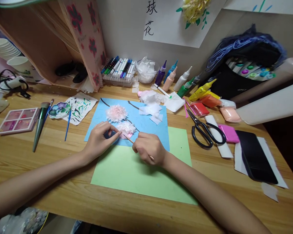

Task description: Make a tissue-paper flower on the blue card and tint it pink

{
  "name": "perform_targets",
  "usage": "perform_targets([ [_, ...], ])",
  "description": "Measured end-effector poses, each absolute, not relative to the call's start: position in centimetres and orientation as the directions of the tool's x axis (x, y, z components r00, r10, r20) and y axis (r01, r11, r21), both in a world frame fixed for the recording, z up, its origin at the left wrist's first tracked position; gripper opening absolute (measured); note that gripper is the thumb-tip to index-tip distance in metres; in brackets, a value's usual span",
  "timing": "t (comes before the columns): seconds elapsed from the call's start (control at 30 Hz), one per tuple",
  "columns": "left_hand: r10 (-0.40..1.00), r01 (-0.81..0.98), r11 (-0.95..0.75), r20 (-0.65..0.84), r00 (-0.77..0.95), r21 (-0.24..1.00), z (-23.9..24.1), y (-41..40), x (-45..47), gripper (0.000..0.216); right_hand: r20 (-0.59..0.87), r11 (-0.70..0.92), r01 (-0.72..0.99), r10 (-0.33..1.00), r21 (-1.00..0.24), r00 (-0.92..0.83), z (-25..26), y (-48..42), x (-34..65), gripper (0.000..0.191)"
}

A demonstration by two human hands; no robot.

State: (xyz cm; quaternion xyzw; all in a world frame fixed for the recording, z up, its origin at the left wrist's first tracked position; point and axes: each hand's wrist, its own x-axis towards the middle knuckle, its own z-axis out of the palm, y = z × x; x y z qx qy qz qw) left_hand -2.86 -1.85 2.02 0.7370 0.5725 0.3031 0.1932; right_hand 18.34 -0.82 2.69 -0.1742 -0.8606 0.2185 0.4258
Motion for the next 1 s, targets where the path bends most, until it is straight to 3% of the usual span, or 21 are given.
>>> perform_targets([
  [0.23,0.971,0.690,-0.234,0.201,0.130,0.685,2.0,-1.6,-3.0,0.018,0.597,0.813,0.164,0.531,-0.558,-0.602,2.3,-0.4,17.8,0.039],
  [0.47,0.999,0.596,-0.052,0.045,0.027,0.801,1.9,-1.2,-3.4,0.023,0.567,0.775,0.180,0.579,-0.606,-0.586,2.4,0.0,17.4,0.041],
  [0.8,0.996,0.622,-0.087,0.047,0.081,0.778,1.7,-1.0,-3.5,0.023,0.421,0.579,0.238,0.767,-0.780,-0.485,3.2,1.2,16.0,0.049],
  [1.0,0.993,0.642,-0.107,0.052,0.104,0.759,1.6,-1.1,-3.6,0.021,0.419,0.632,0.216,0.694,-0.744,-0.585,4.6,2.2,15.8,0.049],
])
